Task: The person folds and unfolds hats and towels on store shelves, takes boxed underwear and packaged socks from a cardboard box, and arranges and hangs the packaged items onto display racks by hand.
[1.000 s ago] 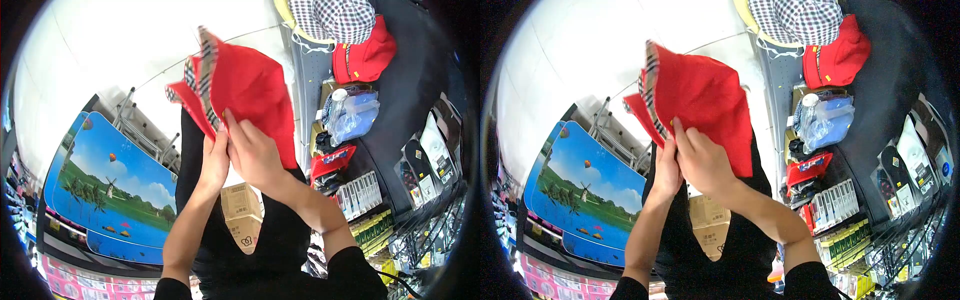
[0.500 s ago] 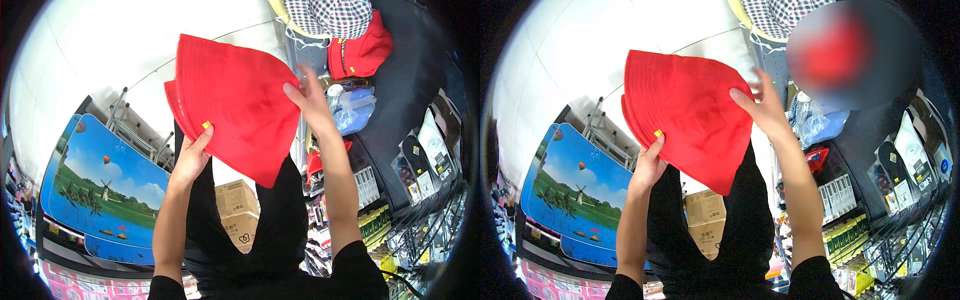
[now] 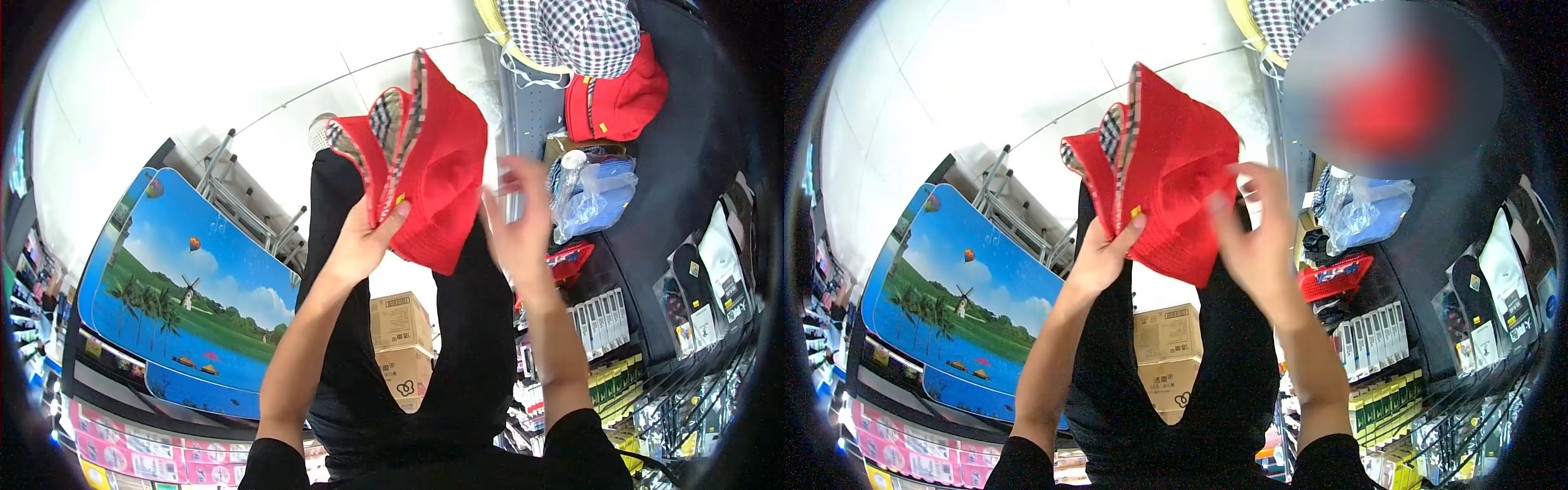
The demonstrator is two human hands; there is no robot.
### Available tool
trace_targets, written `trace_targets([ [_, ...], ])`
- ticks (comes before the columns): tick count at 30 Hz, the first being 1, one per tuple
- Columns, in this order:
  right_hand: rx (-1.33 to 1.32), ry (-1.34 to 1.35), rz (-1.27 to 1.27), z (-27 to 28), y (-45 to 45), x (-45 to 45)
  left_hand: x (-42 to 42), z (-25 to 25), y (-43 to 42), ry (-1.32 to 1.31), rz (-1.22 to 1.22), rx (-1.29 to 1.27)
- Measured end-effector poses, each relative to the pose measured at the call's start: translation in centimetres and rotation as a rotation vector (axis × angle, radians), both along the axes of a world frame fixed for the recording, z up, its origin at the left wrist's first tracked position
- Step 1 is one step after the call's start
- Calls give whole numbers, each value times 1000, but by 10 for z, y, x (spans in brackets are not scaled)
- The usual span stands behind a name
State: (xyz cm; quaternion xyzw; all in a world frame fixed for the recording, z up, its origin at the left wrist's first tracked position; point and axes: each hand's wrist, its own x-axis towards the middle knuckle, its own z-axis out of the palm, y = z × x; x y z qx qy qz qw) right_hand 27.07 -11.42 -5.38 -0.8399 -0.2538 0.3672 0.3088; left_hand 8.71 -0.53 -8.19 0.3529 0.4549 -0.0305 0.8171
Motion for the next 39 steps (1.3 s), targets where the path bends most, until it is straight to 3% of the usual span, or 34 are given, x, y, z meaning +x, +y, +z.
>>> trace_targets([
  [3, 40, 411, -151, 5, 12, -54, 16, 0, -14, -57, -64, 29],
  [7, 64, 472, -287, -10, 13, -62, 20, 4, -2, -67, -148, -8],
  [9, 136, 647, -371, -13, 7, -59, 7, -1, 4, -54, -191, -82],
  [13, 39, 558, -257, -18, -3, -51, 0, -7, -1, -139, -49, -164],
  [19, -37, 302, -159, -20, 4, -56, 11, -3, -16, 25, -194, 99],
  [23, -29, 500, -352, -14, 11, -53, 10, -14, -20, 34, -88, 173],
  [25, -108, 318, -212, -9, 18, -54, 5, -18, -21, 46, -103, 81],
  [27, -124, 261, -153, -10, 16, -56, 5, -15, -21, 50, -142, 156],
  [29, -148, 141, -34, -13, 14, -57, 6, -12, -22, 129, -48, 70],
  [31, -304, 168, -109, -10, 10, -36, 0, -11, -15, 178, 29, -9],
  [33, -180, -84, -67, -23, -9, -12, -9, -8, 3, 300, 219, -61],
  [34, -237, -214, -25, -31, -24, -2, -14, -4, 13, 301, 297, -76],
  [35, -448, -210, -17, -30, -34, 7, -16, 0, 25, 298, 373, -91],
  [37, -630, -206, 82, -32, -43, 17, -17, 14, 48, 232, 552, -218],
  [39, -502, -275, 206, -50, -63, 4, -16, 25, 63, 127, 659, -360],
])
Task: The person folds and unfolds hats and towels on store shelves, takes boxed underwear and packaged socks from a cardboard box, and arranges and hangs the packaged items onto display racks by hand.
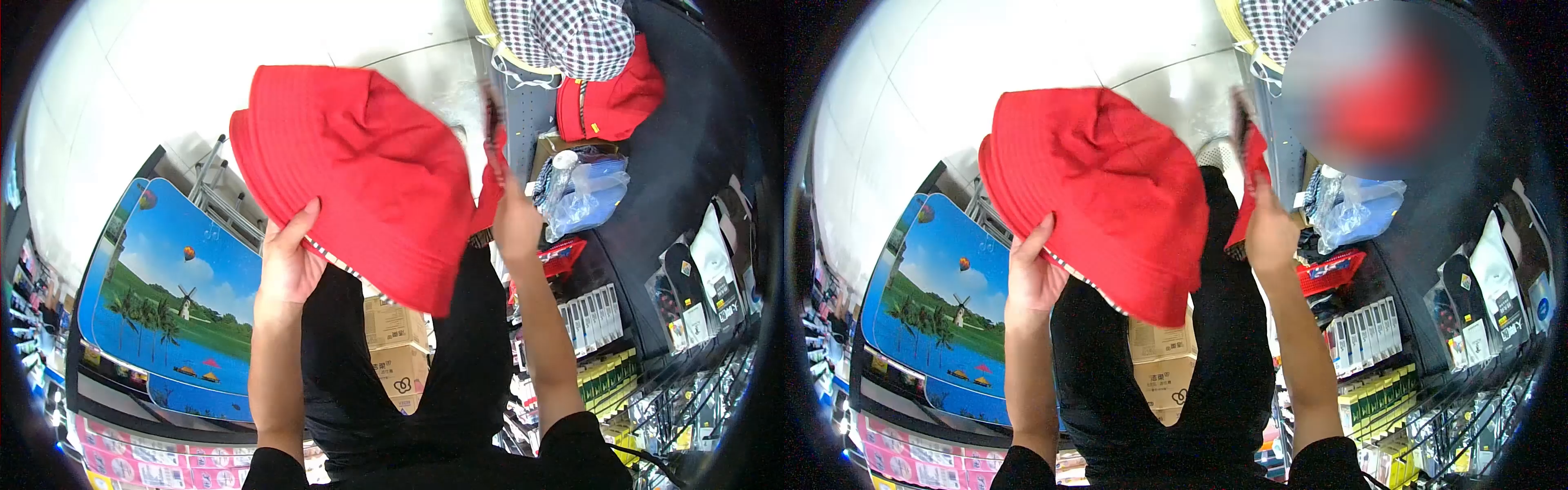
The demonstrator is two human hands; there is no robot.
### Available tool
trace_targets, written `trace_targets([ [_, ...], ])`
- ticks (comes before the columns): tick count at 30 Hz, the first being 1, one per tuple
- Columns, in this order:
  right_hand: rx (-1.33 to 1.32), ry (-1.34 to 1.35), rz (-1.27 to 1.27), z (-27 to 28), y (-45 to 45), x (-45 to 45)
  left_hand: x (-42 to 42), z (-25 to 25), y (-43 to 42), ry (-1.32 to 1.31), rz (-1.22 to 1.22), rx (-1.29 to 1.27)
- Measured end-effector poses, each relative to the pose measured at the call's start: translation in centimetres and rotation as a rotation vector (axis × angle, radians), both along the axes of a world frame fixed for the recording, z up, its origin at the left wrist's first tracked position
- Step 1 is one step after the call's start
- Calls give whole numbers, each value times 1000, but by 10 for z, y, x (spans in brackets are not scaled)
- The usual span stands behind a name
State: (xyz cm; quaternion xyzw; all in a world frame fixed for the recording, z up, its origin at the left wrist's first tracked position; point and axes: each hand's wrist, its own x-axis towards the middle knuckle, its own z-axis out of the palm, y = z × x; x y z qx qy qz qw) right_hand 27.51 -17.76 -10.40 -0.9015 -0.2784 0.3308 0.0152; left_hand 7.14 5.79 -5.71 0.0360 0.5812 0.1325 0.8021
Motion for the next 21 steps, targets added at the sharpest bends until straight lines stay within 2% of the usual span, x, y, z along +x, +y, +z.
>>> trace_targets([
  [1, 115, -15, 149, -8, -12, -5, 4, 3, 1, -1, 0, -3],
  [2, 0, 87, 130, 9, 6, -15, 12, 5, 0, -37, -4, -14],
  [3, 3, 85, 132, 14, 22, -37, 21, 6, -2, -73, -8, -21],
  [5, 512, 369, -899, 18, 50, -78, 40, 2, -13, -32, 6, -19],
  [6, 508, 374, -900, 17, 53, -82, 41, -4, -22, 4, -12, -54],
  [7, 369, 274, -386, 13, 55, -84, 45, -8, -32, 71, 16, -68],
  [8, 222, 162, 123, 9, 57, -86, 48, -11, -42, 193, -88, -11],
  [10, 104, 439, -135, 3, 62, -102, 50, -8, -56, 432, -241, 166],
  [11, 231, 402, -22, 0, 65, -110, 49, -10, -60, 483, -159, 179],
  [12, 308, 395, -18, 4, 76, -117, 48, -9, -61, 484, -162, 177],
  [14, 393, 236, 159, 8, 87, -133, 47, -8, -60, 502, -91, 103],
  [16, 333, 294, 197, 12, 83, -145, 42, -11, -60, 479, -79, 51],
  [18, 374, 482, -81, 16, 83, -143, 27, -22, -63, 347, -181, 43],
  [19, 441, 380, 191, 20, 80, -134, 23, -27, -66, 407, -253, 94],
  [21, 535, 422, 165, 40, 85, -115, 12, -35, -67, 475, -344, 180],
])
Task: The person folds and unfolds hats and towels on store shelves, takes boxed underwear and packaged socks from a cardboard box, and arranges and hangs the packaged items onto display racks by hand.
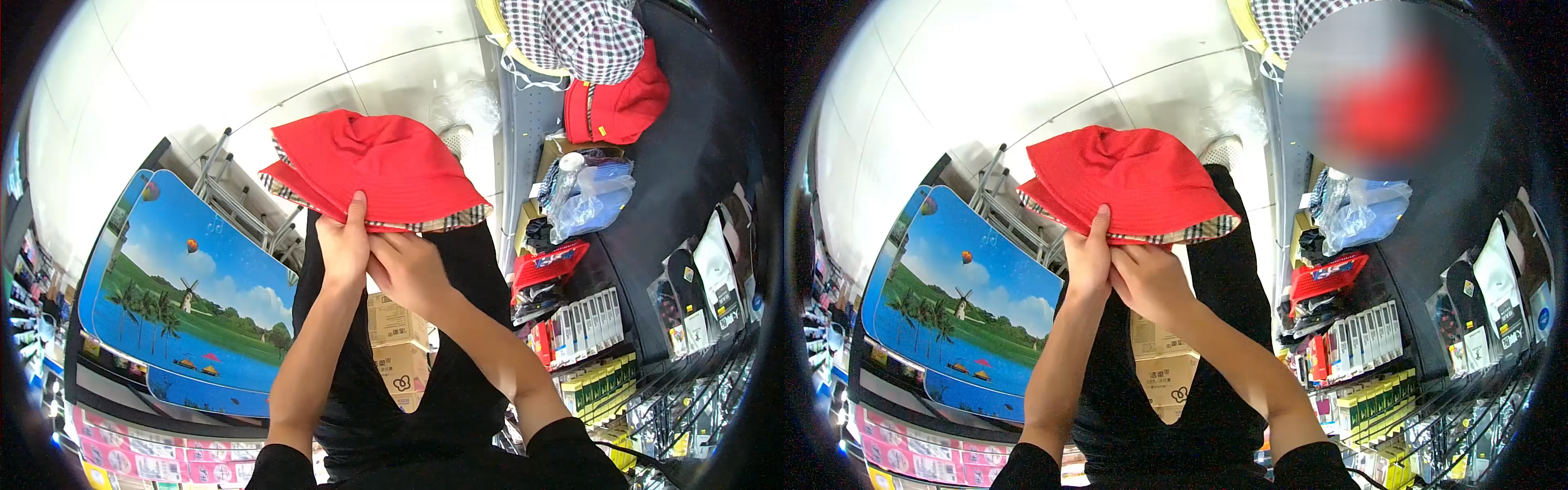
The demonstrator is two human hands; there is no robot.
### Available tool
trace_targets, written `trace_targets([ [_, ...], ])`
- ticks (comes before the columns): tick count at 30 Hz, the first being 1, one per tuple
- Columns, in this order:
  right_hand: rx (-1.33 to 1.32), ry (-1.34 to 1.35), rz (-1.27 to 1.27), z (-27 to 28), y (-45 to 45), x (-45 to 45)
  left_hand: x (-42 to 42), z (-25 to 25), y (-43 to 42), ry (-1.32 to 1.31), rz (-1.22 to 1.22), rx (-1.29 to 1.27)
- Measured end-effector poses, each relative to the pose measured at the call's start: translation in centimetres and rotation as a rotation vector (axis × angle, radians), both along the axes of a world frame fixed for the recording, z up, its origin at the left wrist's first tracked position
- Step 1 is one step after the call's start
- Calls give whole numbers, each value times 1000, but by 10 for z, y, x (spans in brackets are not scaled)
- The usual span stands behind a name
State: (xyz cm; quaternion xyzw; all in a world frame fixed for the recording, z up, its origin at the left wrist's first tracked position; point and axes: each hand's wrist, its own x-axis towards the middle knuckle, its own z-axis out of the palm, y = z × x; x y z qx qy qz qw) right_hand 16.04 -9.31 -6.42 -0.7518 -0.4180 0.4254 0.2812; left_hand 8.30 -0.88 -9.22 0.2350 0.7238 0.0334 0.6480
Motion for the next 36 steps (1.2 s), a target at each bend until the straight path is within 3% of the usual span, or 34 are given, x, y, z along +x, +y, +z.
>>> trace_targets([
  [1, 82, 56, -31, 11, 2, 10, -4, -3, 0, 63, -104, 72],
  [3, 101, -106, -44, 23, -1, 36, -3, -3, 3, 86, -145, 184],
  [6, 16, -272, 19, 17, 10, 66, 0, 4, 11, 67, -478, 288],
  [9, -95, 20, 66, 3, 10, 65, 16, 18, 12, -28, -534, 240],
  [11, -53, 107, 13, -4, 11, 63, 18, 21, 18, -90, -543, 294],
  [13, -63, 194, -67, -4, 12, 64, 16, 25, 22, -227, -391, 86],
  [14, -89, 217, -79, -3, 13, 63, 13, 26, 25, -234, -440, 35],
  [17, -173, 409, -74, 2, 17, 69, 6, 20, 24, -306, -414, 50],
  [21, -289, 366, -159, -12, 2, 63, 4, 12, 18, -301, -418, 95],
  [22, -185, 301, -123, -12, 2, 63, 10, 11, 15, -302, -423, 216],
  [25, 6, 168, -90, -10, 6, 61, 16, 9, 12, -302, -400, 215],
  [31, -211, 216, -286, -13, -4, 62, 8, 0, 4, -361, -429, 148],
  [33, -129, 141, -292, -20, -10, 66, 7, 0, 8, -292, -545, 162],
  [36, -286, 118, -668, -30, -30, 94, -2, 4, 23, -66, -768, 205],
])
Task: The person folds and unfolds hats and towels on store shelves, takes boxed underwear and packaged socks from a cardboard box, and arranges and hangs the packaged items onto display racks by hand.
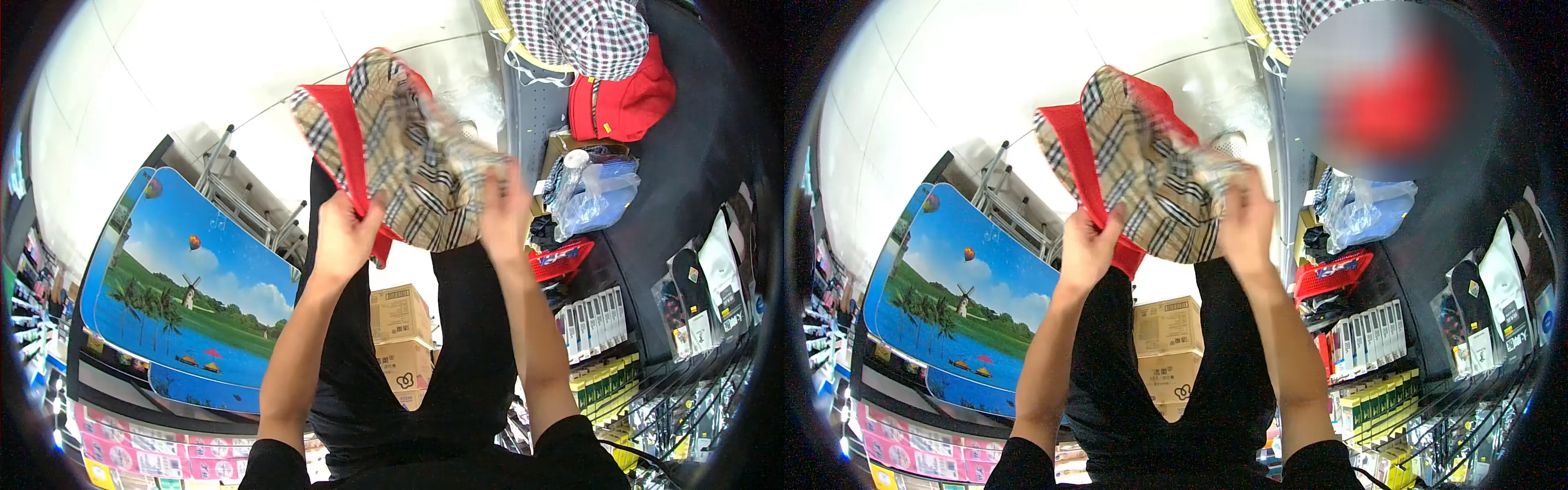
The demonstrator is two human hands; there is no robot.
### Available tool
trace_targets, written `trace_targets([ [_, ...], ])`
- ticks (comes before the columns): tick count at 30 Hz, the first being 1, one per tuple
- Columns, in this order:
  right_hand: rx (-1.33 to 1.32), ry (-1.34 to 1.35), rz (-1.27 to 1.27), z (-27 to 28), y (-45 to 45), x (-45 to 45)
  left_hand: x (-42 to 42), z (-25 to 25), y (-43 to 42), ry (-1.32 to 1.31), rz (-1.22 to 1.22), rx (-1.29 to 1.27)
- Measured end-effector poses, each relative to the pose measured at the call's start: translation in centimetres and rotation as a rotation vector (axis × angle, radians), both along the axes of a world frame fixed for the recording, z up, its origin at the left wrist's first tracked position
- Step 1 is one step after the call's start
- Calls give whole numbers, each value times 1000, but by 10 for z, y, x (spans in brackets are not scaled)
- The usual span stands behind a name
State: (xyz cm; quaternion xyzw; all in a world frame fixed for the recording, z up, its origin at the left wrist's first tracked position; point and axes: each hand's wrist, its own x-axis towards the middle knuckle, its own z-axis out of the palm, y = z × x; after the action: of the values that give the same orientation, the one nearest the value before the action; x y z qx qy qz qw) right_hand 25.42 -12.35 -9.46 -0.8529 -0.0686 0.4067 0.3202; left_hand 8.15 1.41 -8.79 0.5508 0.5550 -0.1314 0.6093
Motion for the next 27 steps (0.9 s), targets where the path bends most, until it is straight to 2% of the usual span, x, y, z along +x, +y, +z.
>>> trace_targets([
  [2, -61, -47, -101, -10, -12, 17, 5, 10, 13, 93, -32, 69],
  [4, -5, -770, 208, -6, -9, 28, 4, 12, 14, 40, -74, 133],
  [5, -2, -743, 269, 20, 5, 26, 4, 14, 14, -6, -111, 197],
  [7, 230, -281, 268, 29, 15, 10, 15, 28, 17, 40, -116, 106],
  [9, 253, 442, -17, 5, 34, -14, 21, 36, 9, -137, -227, 159],
  [10, 268, 429, 63, -29, 37, -26, 17, 39, 1, -236, -389, 205],
  [11, 287, 412, 145, -54, 39, -34, 29, 52, 0, -281, -454, 187],
  [13, 388, 584, -7, -40, 68, -21, 30, 61, -7, -309, -499, 182],
  [14, 360, 569, 53, -49, 70, -24, 29, 63, -8, -288, -419, 267],
  [15, 442, 449, 123, -74, 76, -36, 26, 62, -3, -282, -427, 275],
  [16, 409, 400, 140, -84, 63, -42, 21, 64, 1, -189, -431, 285],
  [17, 369, 354, 157, -71, 64, -38, 17, 68, 5, -96, -432, 288],
  [18, 362, 364, 153, -58, 68, -30, 17, 73, 7, 10, -409, 164],
  [19, 318, 247, 259, -45, 74, -19, 11, 75, 5, 11, -407, 158],
  [20, 275, 121, 368, -41, 78, -12, 7, 78, 3, -155, -544, 248],
  [21, 271, 115, 376, -45, 80, -13, 6, 79, 0, -325, -675, 340],
  [23, 534, 76, 285, -51, 88, -19, 20, 80, -5, -440, -574, 423],
  [24, 233, 144, 381, -35, 93, -10, 29, 77, -1, -307, -391, 413],
  [25, 233, 143, 380, -38, 89, -11, 33, 77, 3, -166, -208, 404],
  [27, 260, 130, 271, -44, 89, -17, 26, 75, 14, -127, -249, 418],
])
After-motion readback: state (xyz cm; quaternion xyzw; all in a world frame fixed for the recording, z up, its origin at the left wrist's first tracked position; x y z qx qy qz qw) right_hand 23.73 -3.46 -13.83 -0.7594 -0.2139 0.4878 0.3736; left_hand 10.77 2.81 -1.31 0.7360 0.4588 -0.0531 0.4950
